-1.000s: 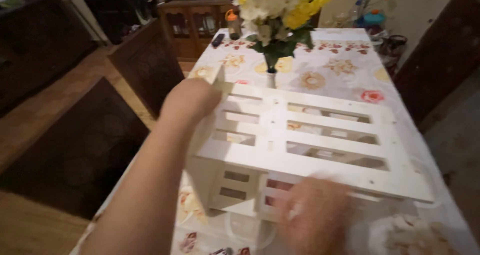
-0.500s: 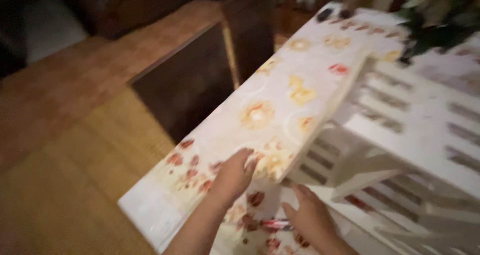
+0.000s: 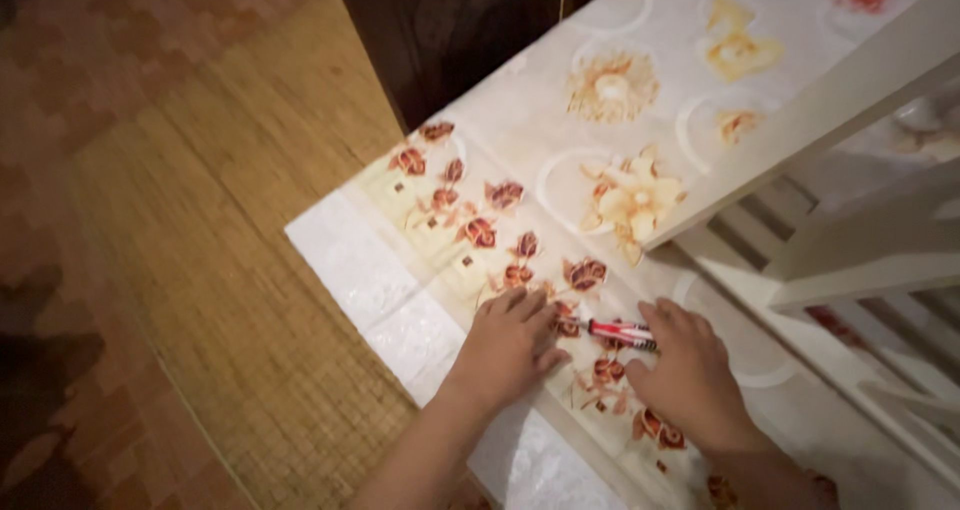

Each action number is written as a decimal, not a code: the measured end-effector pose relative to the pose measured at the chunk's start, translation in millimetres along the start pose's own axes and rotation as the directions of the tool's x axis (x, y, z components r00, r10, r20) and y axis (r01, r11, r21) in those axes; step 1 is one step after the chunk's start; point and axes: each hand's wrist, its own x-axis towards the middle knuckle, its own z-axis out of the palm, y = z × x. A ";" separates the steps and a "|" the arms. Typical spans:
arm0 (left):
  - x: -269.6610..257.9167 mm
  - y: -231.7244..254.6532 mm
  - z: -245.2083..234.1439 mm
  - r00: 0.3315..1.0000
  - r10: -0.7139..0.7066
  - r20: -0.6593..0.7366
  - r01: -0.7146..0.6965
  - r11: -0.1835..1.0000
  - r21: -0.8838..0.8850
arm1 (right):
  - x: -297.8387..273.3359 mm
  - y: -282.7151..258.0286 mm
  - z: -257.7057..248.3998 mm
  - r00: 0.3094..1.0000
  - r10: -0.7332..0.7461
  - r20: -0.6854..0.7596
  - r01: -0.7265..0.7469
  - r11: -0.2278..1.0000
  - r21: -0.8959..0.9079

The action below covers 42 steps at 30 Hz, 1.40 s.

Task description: The person uses a screwdriver to tighten screws into a white wooden slatted frame on a dining table. They rotate the frame to access different sides and continue fastening screws, then place a solid white top panel onto the frame to complete the assembly.

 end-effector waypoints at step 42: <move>213.5 271.3 -206.1 0.570 0.594 -0.567 -0.693 0.718 0.055 | -30.0 -24.5 -413.9 0.663 0.118 -0.739 0.686 0.298 0.663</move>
